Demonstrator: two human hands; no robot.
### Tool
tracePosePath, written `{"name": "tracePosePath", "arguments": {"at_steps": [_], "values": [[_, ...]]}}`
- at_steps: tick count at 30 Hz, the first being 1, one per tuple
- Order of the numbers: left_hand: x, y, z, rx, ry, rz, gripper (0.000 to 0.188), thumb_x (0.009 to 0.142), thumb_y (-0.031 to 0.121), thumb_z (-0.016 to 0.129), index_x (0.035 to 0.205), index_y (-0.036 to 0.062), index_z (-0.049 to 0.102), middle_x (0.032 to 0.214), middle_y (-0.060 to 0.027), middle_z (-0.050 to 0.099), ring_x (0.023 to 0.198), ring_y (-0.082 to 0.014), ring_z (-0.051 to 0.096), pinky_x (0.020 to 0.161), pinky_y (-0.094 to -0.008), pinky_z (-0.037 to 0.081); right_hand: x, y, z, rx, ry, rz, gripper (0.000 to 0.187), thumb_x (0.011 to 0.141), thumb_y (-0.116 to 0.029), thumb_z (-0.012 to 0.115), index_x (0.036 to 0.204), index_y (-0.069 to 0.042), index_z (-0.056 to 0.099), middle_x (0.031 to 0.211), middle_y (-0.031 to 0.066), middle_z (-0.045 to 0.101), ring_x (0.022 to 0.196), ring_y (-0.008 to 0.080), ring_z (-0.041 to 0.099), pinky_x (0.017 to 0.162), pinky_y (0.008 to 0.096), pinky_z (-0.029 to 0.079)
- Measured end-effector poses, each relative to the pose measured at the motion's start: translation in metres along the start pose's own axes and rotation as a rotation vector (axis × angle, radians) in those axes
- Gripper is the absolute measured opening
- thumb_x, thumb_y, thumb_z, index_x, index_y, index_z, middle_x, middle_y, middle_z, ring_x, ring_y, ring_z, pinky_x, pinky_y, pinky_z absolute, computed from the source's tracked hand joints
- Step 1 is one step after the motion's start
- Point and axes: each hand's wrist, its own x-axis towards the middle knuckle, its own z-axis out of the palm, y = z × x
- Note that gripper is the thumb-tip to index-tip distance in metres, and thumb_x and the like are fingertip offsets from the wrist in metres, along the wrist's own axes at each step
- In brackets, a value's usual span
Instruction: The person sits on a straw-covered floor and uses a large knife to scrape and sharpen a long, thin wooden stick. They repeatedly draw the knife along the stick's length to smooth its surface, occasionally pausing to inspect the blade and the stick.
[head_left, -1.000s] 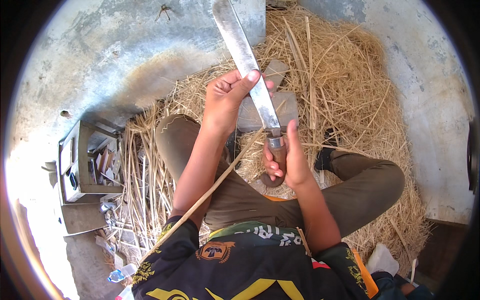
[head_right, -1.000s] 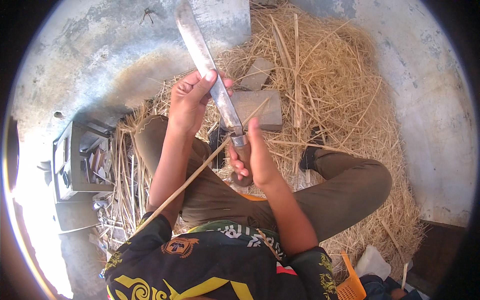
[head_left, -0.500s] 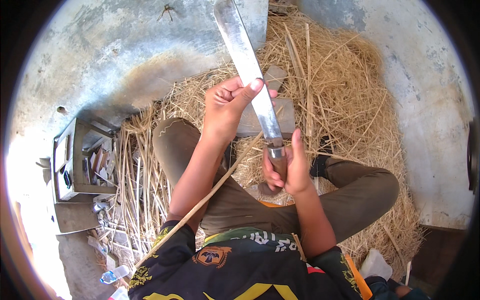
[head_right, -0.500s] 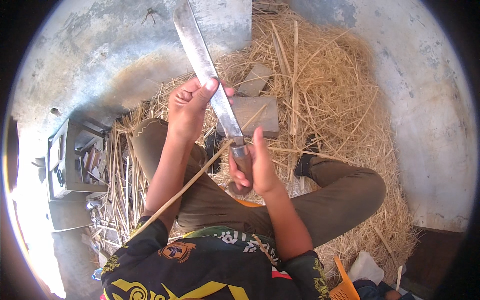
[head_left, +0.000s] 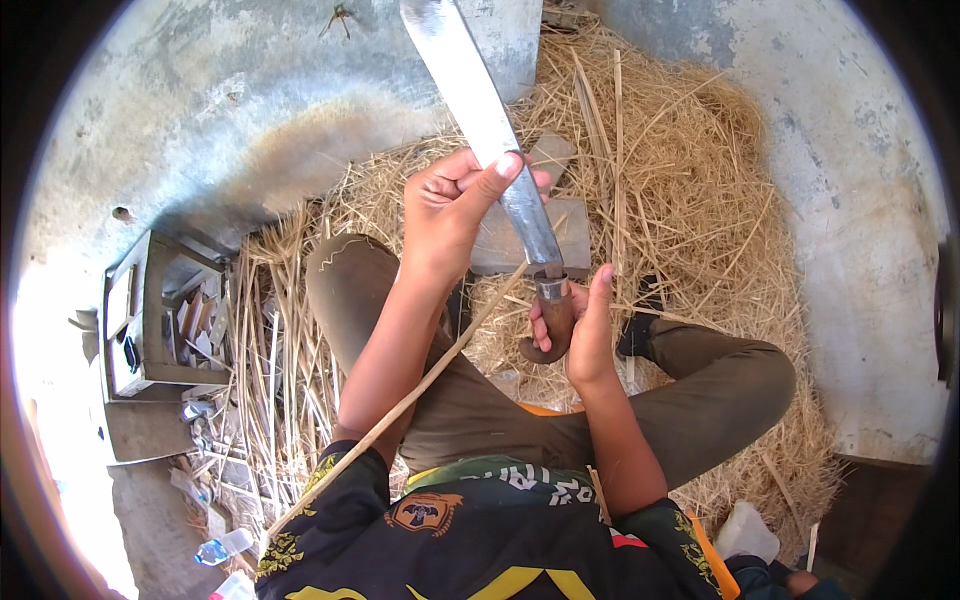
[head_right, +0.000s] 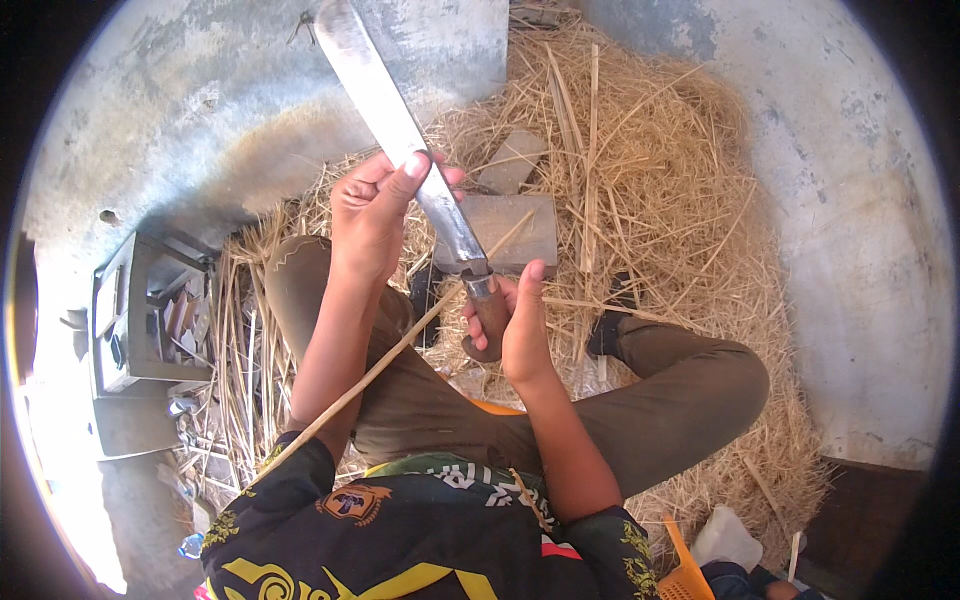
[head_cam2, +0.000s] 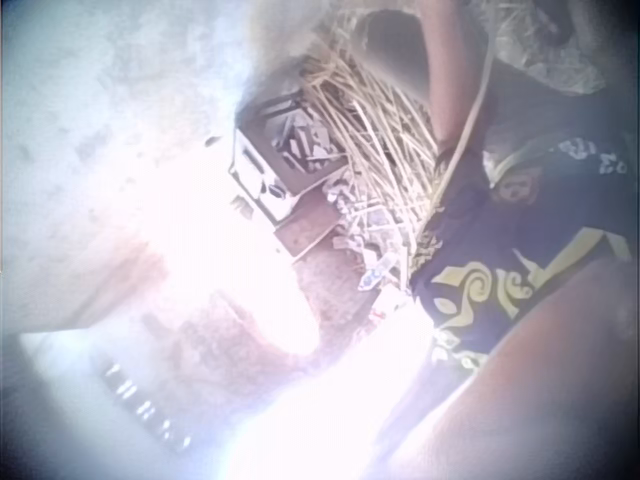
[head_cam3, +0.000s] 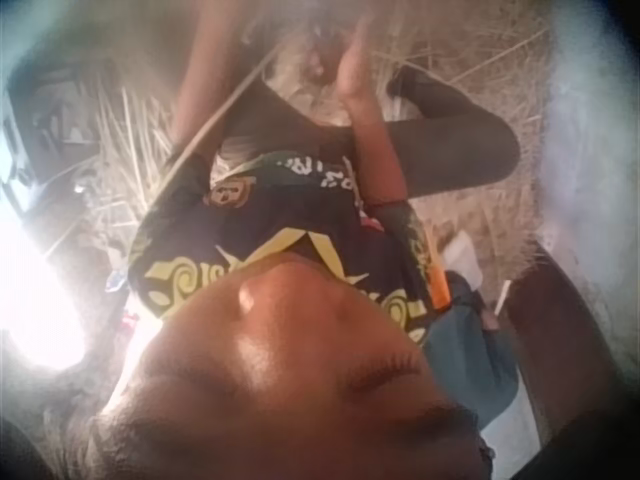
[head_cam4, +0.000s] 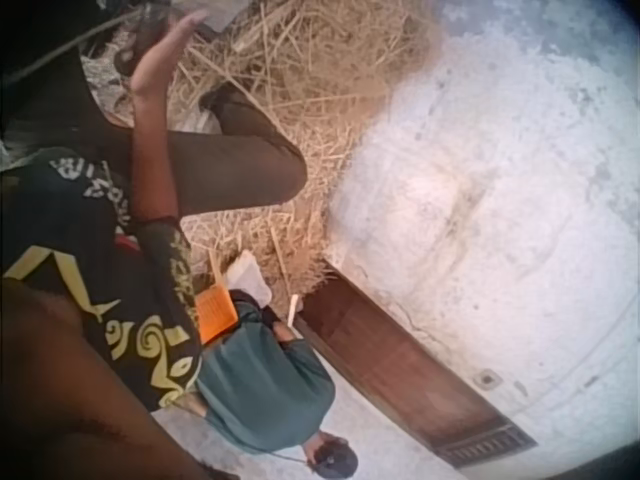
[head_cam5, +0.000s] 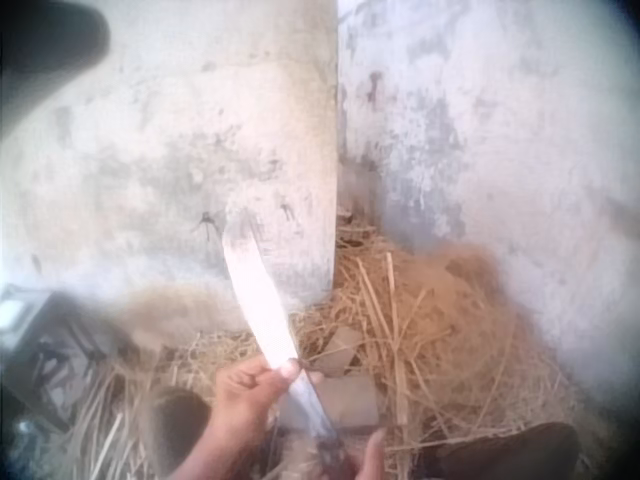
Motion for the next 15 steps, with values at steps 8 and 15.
{"name": "tracePosePath", "arguments": {"at_steps": [8,15], "values": [[-0.014,0.007,0.007,0.043,-0.117,0.063,0.017,0.096,0.009,0.07,0.104,-0.006,0.072,0.094,-0.0168,0.076,0.087,-0.02,0.074,0.08,-0.0352,0.061,-0.002,0.002,0.009,-0.122,0.269,-0.142,0.072,0.104,-0.066,0.031,0.085,-0.002,0.059,0.062,0.0055,0.055,0.049,0.0111,0.048,0.045,0.0253,0.037],[-0.028,0.016,0.011,-0.011,-0.264,0.197,0.018,0.092,0.008,0.071,0.1,-0.0081,0.072,0.092,-0.0219,0.073,0.086,-0.0329,0.075,0.074,-0.0497,0.064,-0.004,0.009,-0.006,-0.188,0.231,-0.382,0.059,0.108,-0.046,0.033,0.08,-0.001,0.059,0.06,0.0063,0.056,0.047,0.0108,0.047,0.045,0.0264,0.036]]}}
